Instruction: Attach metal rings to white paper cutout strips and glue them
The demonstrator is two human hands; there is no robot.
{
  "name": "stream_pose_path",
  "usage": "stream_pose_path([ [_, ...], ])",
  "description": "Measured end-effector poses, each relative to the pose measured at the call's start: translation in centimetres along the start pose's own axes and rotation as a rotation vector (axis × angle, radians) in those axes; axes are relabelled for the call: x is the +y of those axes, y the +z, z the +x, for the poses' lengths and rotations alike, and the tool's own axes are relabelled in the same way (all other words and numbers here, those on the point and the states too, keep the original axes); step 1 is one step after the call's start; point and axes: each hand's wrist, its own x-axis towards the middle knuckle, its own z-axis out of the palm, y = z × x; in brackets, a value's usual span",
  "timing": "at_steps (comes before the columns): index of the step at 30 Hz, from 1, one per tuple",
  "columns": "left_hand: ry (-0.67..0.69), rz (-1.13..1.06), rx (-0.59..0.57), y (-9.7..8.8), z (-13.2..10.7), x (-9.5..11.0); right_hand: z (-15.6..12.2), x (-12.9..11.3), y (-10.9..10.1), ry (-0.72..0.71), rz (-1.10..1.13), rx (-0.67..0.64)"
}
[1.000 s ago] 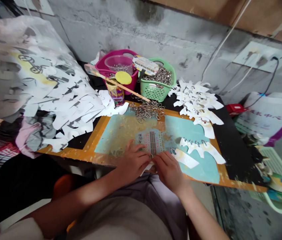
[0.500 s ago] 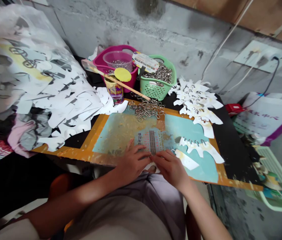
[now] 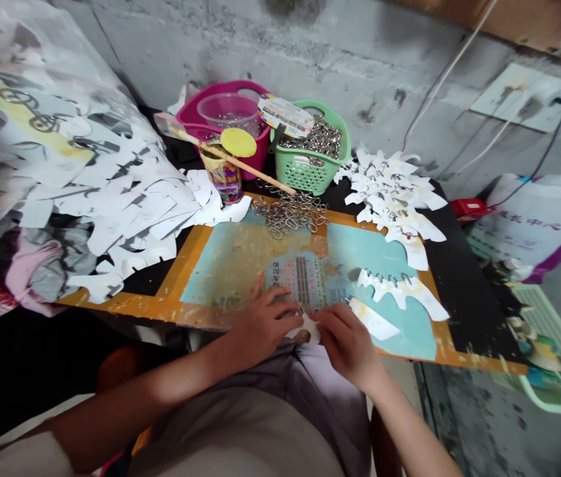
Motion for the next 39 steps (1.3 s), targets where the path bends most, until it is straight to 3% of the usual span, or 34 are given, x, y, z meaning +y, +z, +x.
stream_pose_path([
  [5, 0.01, -0.021, 0.009, 0.2, -0.1, -0.2, 1.0, 1.0, -0.5, -0.096, -0.03, -0.058],
  [13, 0.038, -0.002, 0.014, 0.0, -0.2, -0.2, 0.6, -0.3, -0.4, -0.147, -0.227, -0.183],
  [20, 0.051, 0.016, 0.021, 0.2, -0.1, -0.1, 0.0, 0.1, -0.7, -0.054, 0.129, 0.102],
  [25, 0.055, 0.014, 0.007, 0.2, -0.3, -0.2, -0.6, 0.4, 0.3, -0.083, 0.045, 0.017],
  [30, 0.018, -0.128, -0.091, -1.4, -0.4, -0.5, -0.6, 0.1, 1.1, -0.105, -0.097, -0.018],
  [33, -0.019, -0.122, -0.086, -2.2, 0.1, -0.9, -0.5, -0.3, 1.4, -0.103, -0.143, -0.025],
  [39, 0.136, -0.149, -0.185, -1.9, 2.7, -1.5, -0.5, -1.1, 1.7, -0.064, -0.14, 0.021],
])
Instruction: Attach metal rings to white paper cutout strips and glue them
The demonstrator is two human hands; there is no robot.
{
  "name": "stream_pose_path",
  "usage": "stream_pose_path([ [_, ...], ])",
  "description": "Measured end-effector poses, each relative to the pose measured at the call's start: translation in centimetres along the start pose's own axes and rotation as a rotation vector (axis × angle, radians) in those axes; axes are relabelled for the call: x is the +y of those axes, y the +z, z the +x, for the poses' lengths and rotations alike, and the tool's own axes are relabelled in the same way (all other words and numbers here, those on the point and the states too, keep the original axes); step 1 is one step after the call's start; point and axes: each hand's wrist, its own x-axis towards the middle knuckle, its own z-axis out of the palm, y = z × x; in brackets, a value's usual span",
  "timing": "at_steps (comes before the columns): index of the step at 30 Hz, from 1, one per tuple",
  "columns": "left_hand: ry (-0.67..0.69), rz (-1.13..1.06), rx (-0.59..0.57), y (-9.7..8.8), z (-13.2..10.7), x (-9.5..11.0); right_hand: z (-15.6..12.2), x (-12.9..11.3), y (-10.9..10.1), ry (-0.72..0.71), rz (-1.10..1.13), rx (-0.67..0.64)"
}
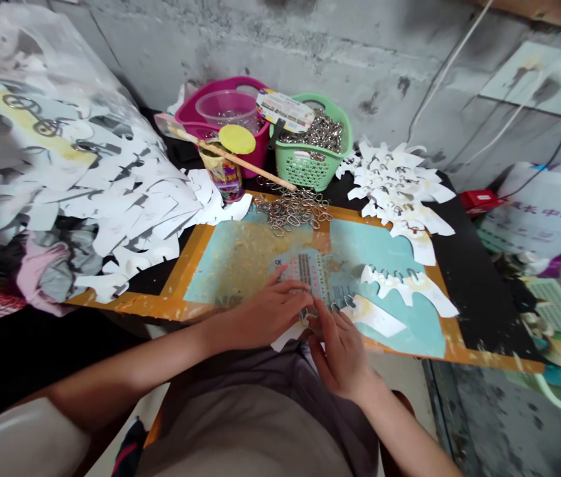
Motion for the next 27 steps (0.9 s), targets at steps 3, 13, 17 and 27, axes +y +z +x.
stream_pose_path([
  [3, 0.035, -0.017, -0.005, 0.5, 0.3, -0.3, 0.0, -0.3, 0.0, 0.034, 0.006, 0.015],
  [13, 0.024, 0.047, 0.136, 1.5, -2.7, -0.1, -0.6, -0.3, 0.5, 0.063, -0.039, 0.057],
  [17, -0.003, 0.064, 0.1, 1.1, -2.7, 0.2, -0.6, -0.3, 0.4, 0.029, -0.043, 0.05],
  [27, 0.065, 0.18, 0.084, 0.9, -4.4, 0.3, 0.1, -0.8, -0.2, 0.065, -0.02, -0.003],
])
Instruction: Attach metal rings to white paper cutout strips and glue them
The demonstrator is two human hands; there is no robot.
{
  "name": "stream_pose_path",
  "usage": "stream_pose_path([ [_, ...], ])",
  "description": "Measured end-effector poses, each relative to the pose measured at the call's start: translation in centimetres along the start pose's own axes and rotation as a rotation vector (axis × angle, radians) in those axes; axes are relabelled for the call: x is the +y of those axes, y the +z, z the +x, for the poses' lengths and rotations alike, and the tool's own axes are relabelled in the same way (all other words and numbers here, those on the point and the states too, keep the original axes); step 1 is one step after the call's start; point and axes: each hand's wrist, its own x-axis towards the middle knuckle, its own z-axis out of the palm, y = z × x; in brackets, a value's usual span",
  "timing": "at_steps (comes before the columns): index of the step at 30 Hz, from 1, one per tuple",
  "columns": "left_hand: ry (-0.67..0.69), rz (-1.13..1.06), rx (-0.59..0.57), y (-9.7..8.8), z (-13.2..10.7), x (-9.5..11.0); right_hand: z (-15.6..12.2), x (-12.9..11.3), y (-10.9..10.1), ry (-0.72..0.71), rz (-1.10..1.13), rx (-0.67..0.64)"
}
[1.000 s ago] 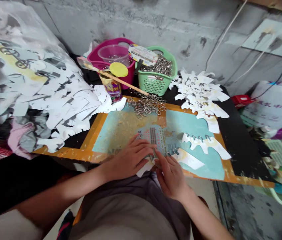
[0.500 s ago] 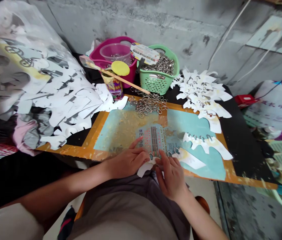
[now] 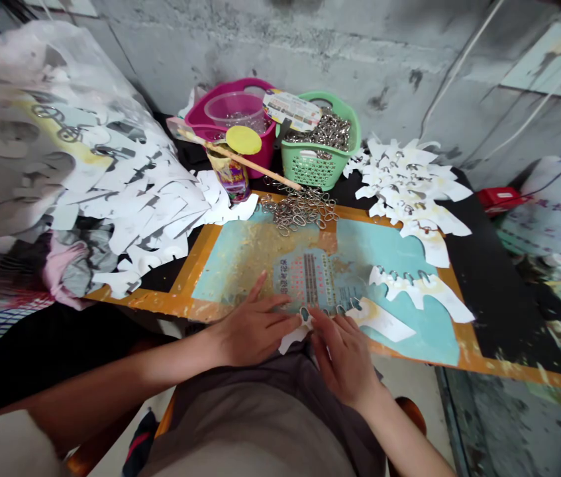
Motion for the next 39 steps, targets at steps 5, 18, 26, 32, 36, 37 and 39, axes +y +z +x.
stream_pose_path([
  [5, 0.063, 0.03, -0.05, 0.3, -0.5, -0.2, 1.2, -0.3, -0.3, 0.013, -0.152, -0.116],
  [18, 0.048, 0.009, -0.04, 0.1, -0.4, -0.1, 0.3, -0.2, 1.3, 0.006, -0.229, 0.044],
  [26, 0.076, -0.039, -0.071, 0.2, -0.1, -0.2, -0.8, 0.3, 0.1, -0.044, 0.043, 0.002],
  [32, -0.077, -0.127, -0.125, -0.8, 1.9, 0.8, -0.5, 0.1, 0.2, 0.079, 0.112, -0.003],
  [36, -0.141, -0.22, -0.149, -2.1, 3.5, 1.2, 0.2, -0.3, 0.1, 0.147, 0.118, 0.024],
  [37, -0.148, -0.253, -0.156, -2.4, 3.7, 1.1, 0.4, -0.5, 0.1, 0.153, 0.121, 0.026],
  [39, -0.155, -0.305, -0.164, -2.7, 3.9, 0.8, 0.6, -0.8, 0.0, 0.158, 0.112, 0.022],
])
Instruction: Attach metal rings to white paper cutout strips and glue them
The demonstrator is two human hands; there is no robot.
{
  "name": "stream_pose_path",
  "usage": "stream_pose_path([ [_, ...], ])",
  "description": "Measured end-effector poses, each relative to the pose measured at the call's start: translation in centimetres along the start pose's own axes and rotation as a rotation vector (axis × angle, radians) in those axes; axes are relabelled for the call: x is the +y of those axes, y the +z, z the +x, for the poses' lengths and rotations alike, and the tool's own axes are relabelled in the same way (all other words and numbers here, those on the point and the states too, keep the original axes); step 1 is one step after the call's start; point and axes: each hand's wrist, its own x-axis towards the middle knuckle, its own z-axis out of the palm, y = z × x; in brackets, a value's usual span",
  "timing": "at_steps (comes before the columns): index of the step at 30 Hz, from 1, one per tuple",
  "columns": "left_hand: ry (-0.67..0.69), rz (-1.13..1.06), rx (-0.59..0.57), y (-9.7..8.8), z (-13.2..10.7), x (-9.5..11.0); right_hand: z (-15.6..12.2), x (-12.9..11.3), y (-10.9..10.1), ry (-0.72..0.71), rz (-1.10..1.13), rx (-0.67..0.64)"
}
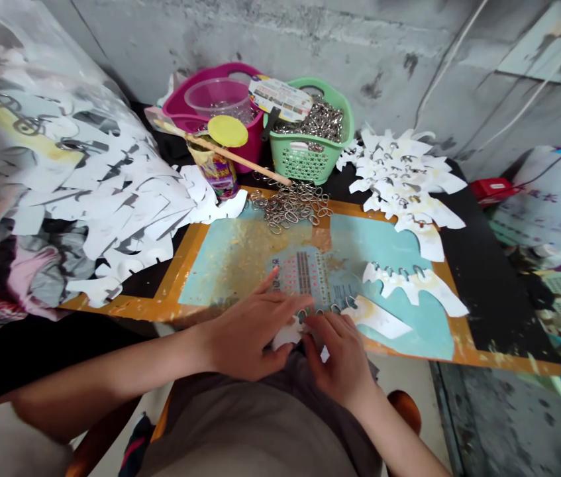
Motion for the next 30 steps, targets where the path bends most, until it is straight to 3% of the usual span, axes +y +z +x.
stream_pose_path([
  [10, 0.122, 0.276, 0.026, 1.7, 0.8, -1.5, 0.2, -0.3, 1.1, -0.004, -0.198, 0.098],
  [20, 0.664, 0.608, 0.019, 0.3, 1.0, -2.9, -0.9, 0.8, 0.6, -0.154, -0.192, 0.027],
  [22, 0.656, 0.624, -0.005, 0.2, 1.0, -2.9, -1.3, 0.8, 0.5, -0.195, -0.187, -0.009],
  [25, 0.534, 0.581, -0.007, 0.3, 0.6, -2.9, -1.8, 0.5, 0.3, -0.202, -0.211, -0.031],
  [27, 0.451, 0.54, 0.003, 0.3, 0.2, -2.9, -1.9, 0.4, 0.0, -0.17, -0.198, -0.041],
  [30, 0.397, 0.499, -0.011, 0.4, -0.4, -2.8, -1.4, 0.8, -1.1, -0.071, -0.01, -0.053],
])
